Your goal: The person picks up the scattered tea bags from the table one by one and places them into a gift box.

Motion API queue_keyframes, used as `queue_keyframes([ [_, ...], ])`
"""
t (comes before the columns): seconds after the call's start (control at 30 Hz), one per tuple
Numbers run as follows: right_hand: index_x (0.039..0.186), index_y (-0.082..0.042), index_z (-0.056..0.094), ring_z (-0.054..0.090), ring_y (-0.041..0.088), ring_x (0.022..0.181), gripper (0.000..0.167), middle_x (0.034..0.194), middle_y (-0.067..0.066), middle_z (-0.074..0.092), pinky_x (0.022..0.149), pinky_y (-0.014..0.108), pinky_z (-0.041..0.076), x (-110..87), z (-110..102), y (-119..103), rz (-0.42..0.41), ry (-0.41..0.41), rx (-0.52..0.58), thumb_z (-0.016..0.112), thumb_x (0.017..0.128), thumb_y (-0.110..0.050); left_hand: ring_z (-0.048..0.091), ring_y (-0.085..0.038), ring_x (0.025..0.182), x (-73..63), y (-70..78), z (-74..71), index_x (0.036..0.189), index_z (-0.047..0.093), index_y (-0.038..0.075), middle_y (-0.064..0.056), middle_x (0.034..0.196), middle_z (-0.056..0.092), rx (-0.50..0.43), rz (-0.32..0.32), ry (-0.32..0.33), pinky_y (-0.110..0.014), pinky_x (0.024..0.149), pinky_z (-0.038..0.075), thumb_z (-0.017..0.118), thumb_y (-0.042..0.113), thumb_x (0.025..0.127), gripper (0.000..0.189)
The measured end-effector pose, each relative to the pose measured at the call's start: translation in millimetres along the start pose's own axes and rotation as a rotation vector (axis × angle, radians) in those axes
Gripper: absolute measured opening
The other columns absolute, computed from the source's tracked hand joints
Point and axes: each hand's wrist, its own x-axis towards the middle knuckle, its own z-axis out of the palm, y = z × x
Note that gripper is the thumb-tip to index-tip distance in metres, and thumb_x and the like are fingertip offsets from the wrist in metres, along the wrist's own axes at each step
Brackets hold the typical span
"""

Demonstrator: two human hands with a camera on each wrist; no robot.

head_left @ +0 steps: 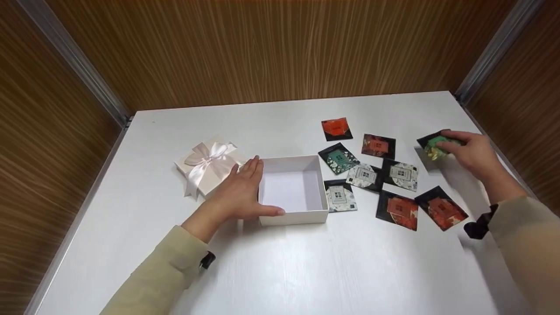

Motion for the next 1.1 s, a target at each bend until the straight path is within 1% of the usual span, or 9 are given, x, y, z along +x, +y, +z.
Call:
queue_keyframes([
  [0.1, 0.152, -0.005, 0.059, 0.052, 0.01, 0.109, 0.07, 0.131, 0.003, 0.061, 0.077, 0.014, 0.043, -2.9, -3.7, -14.5, -0.02, 0.067, 0.068, 0.066, 0.102, -0.053, 0.009, -0.033, 0.163, 0.6, 0.5, 0.0, 0.168, 0.008, -0.003, -0.02, 0.176, 0.004, 0.003, -0.003, -0.005, -0.053, 0.13, 0.004, 0.058, 0.096, 0.075, 0.145],
  [0.17, 0.151, -0.006, 0.06, 0.052, 0.005, 0.102, 0.067, 0.121, -0.01, 0.06, 0.076, 0.013, 0.044, -5.4, -3.8, -27.5, -0.038, 0.088, 0.099, 0.065, 0.103, -0.052, 0.009, -0.034, 0.163, 1.0, 0.5, 0.6, 0.168, 0.007, -0.004, -0.021, 0.176, 0.004, 0.007, -0.001, -0.007, -0.053, 0.13, 0.004, 0.059, 0.095, 0.076, 0.144],
  [0.2, 0.152, -0.007, 0.06, 0.052, 0.004, 0.101, 0.066, 0.117, -0.014, 0.059, 0.076, 0.014, 0.045, -6.9, -3.4, -34.6, -0.047, 0.082, 0.119, 0.064, 0.104, -0.051, 0.009, -0.034, 0.163, 1.0, 0.3, 1.0, 0.168, 0.007, -0.004, -0.021, 0.176, 0.004, 0.007, 0.001, -0.006, -0.054, 0.13, 0.004, 0.059, 0.095, 0.076, 0.144],
  [0.3, 0.153, -0.006, 0.058, 0.055, 0.003, 0.099, 0.061, 0.113, -0.017, 0.06, 0.077, 0.013, 0.047, -12.1, 2.2, -57.6, -0.091, 0.056, 0.173, 0.063, 0.106, -0.044, 0.01, -0.034, 0.163, 0.4, 0.0, 1.3, 0.167, 0.007, -0.004, -0.022, 0.176, 0.005, 0.009, 0.005, -0.003, -0.054, 0.13, 0.005, 0.059, 0.094, 0.076, 0.144],
  [0.4, 0.153, -0.006, 0.058, 0.059, 0.003, 0.097, 0.055, 0.112, -0.014, 0.064, 0.079, 0.013, 0.049, -19.1, 12.7, -83.2, -0.15, 0.013, 0.2, 0.064, 0.107, -0.036, 0.01, -0.035, 0.162, 0.0, 0.3, 0.9, 0.167, 0.008, -0.005, -0.022, 0.175, 0.005, 0.011, 0.007, -0.003, -0.055, 0.13, 0.005, 0.06, 0.094, 0.077, 0.144],
  [0.6, 0.151, -0.012, 0.061, 0.065, 0.007, 0.098, 0.05, 0.124, 0.01, 0.068, 0.08, 0.016, 0.055, -37.2, 39.9, -135.6, -0.22, -0.069, 0.187, 0.072, 0.104, -0.025, 0.011, -0.034, 0.163, 0.5, 0.6, 0.3, 0.168, 0.009, -0.004, -0.022, 0.176, 0.007, 0.011, 0.004, 0.0, -0.055, 0.13, 0.006, 0.06, 0.094, 0.076, 0.143],
  [0.73, 0.149, -0.009, 0.062, 0.067, 0.01, 0.095, 0.051, 0.127, 0.02, 0.067, 0.076, 0.019, 0.058, -48.5, 59.5, -163.7, -0.262, -0.118, 0.196, 0.076, 0.101, -0.017, 0.012, -0.034, 0.163, 1.4, 0.1, 0.2, 0.168, 0.009, -0.004, -0.022, 0.176, 0.008, 0.015, 0.005, 0.0, -0.055, 0.13, 0.006, 0.06, 0.094, 0.076, 0.144],
  [1.0, 0.144, -0.006, 0.066, 0.07, 0.018, 0.092, 0.049, 0.118, 0.02, 0.072, 0.076, 0.021, 0.06, -67.3, 95.7, -200.7, -0.336, -0.233, 0.207, 0.079, 0.098, -0.017, 0.01, -0.033, 0.163, 1.4, 1.7, -3.2, 0.168, 0.008, -0.004, -0.021, 0.176, 0.006, 0.029, 0.003, 0.002, -0.055, 0.13, 0.005, 0.058, 0.095, 0.076, 0.144],
  [1.1, 0.143, -0.007, 0.067, 0.072, 0.02, 0.096, 0.047, 0.123, 0.017, 0.073, 0.076, 0.021, 0.06, -71.1, 109.6, -208.3, -0.356, -0.266, 0.187, 0.077, 0.099, -0.021, 0.01, -0.033, 0.163, 1.0, 2.0, -3.7, 0.168, 0.009, -0.004, -0.021, 0.176, 0.006, 0.03, 0.001, 0.001, -0.055, 0.13, 0.005, 0.058, 0.095, 0.076, 0.144],
])
